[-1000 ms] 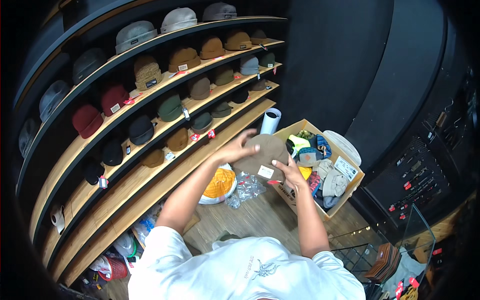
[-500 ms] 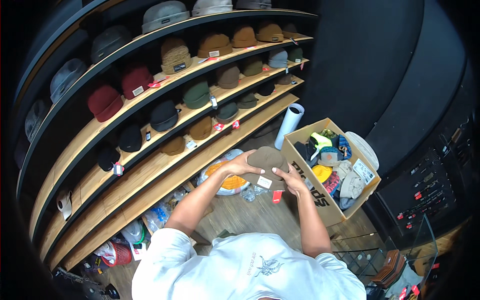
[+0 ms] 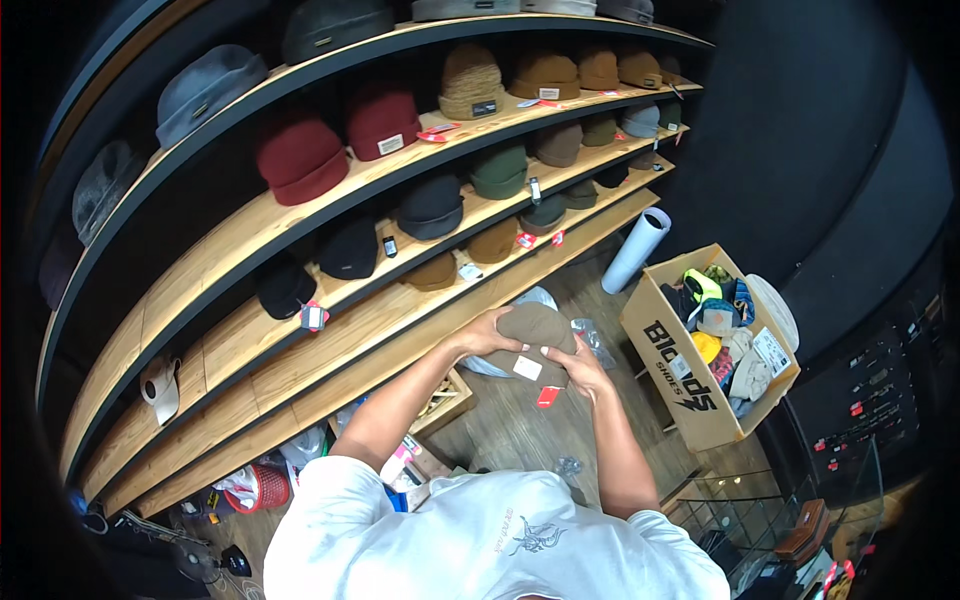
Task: Removing beanies from a shipping box, cleaning them with a handheld brush, and organizing them onto retail display shelves.
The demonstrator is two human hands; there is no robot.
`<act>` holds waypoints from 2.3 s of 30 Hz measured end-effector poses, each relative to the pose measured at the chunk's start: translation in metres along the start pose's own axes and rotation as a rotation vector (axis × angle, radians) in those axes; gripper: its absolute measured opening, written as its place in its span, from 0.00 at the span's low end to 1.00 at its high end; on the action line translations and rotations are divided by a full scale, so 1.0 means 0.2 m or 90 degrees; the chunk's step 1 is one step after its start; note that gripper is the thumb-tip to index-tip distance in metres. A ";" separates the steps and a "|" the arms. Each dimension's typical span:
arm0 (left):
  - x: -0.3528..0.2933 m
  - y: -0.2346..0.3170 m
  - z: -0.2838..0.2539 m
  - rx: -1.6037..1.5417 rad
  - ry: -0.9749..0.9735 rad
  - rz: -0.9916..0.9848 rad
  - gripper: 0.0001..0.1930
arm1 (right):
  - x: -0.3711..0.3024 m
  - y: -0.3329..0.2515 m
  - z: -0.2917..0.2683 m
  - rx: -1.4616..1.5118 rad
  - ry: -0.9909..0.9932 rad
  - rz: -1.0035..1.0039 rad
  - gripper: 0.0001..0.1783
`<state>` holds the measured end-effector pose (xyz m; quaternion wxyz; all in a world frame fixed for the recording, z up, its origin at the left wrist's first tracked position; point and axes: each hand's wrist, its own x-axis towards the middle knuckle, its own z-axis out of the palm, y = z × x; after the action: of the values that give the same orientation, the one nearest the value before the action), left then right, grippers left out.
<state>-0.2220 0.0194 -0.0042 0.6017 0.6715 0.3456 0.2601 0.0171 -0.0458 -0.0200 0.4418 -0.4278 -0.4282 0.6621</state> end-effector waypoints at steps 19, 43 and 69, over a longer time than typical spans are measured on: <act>-0.81 -0.32 0.04 -0.084 0.223 -0.127 0.35 | -0.05 0.39 0.41 -0.131 -0.166 0.026 0.46; -0.83 -0.61 -0.72 -0.138 0.370 -0.044 0.36 | 0.86 0.73 0.84 -0.195 -0.175 -0.179 0.46; -0.93 -1.14 -1.38 -0.042 0.558 -0.069 0.27 | 1.25 1.05 1.49 -0.575 0.213 -0.304 0.52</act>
<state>-0.5832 0.0571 -0.1777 0.4321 0.4588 0.5943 0.4996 -0.3714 0.0841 -0.1859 0.4142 -0.5656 -0.6797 0.2156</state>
